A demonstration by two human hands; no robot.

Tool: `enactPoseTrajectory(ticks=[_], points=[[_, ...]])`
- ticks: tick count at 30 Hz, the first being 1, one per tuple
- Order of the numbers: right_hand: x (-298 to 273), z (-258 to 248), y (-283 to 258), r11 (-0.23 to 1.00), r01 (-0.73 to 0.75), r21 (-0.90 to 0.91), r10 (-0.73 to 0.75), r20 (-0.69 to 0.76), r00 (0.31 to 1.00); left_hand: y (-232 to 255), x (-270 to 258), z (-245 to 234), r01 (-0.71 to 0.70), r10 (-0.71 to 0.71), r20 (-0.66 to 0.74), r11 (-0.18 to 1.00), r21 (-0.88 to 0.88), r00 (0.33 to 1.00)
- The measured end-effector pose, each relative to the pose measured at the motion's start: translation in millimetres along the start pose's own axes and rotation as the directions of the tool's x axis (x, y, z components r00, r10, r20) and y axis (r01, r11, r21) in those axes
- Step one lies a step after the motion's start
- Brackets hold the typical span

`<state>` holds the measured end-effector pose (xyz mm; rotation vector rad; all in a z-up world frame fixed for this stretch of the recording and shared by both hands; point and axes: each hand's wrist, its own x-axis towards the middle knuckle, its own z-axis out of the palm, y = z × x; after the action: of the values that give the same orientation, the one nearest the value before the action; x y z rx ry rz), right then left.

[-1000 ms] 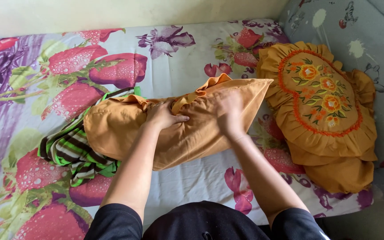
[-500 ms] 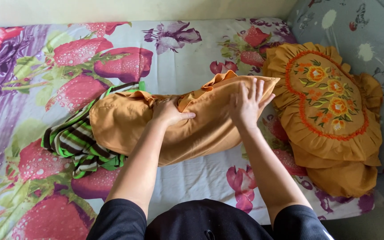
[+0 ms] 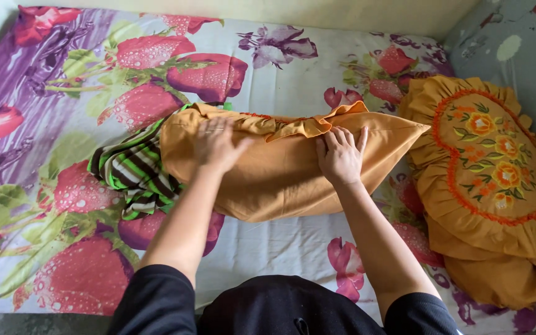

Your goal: Putting a pillow into a pillowcase and folding a striped garment on a bed.

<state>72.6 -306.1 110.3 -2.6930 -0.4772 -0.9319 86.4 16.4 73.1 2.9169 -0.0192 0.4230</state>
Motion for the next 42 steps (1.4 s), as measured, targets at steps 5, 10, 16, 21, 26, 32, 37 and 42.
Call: enactPoseTrajectory(ticks=[5,10,16,21,26,32,37,42], points=[[-4,1,2,1.000,0.000,-0.011,-0.001,-0.017,1.000,-36,-30,-64,0.510,-0.468,0.323,0.858,-0.055,0.823],[-9,12,15,0.997,-0.080,-0.009,0.080,0.033,0.996,-100,-53,32,0.688,-0.699,0.355,0.703,0.179,0.621],[-33,28,39,0.936,-0.336,-0.105,0.347,0.121,0.930,-94,-46,124,0.773,-0.666,0.413,0.435,-0.461,0.621],[-77,49,89,0.769,-0.620,-0.155,0.637,0.261,0.725,-37,-31,71,0.601,-0.631,0.598,-0.247,-0.760,0.495],[-149,106,147,0.571,-0.816,-0.086,0.772,0.394,0.499,-69,-41,158,0.686,-0.710,0.368,0.220,-0.694,0.600],[-162,141,148,0.120,-0.974,0.190,0.700,0.680,0.219,-59,-48,154,0.766,-0.680,0.440,0.289,-0.574,0.586],[-136,156,122,-0.399,-0.856,0.328,0.546,0.835,0.065,-66,-45,182,0.749,-0.612,0.486,0.288,-0.597,0.623],[-117,173,108,-0.641,-0.688,0.340,0.434,0.900,0.041,-72,-33,178,0.747,-0.616,0.424,0.553,-0.369,0.664]])
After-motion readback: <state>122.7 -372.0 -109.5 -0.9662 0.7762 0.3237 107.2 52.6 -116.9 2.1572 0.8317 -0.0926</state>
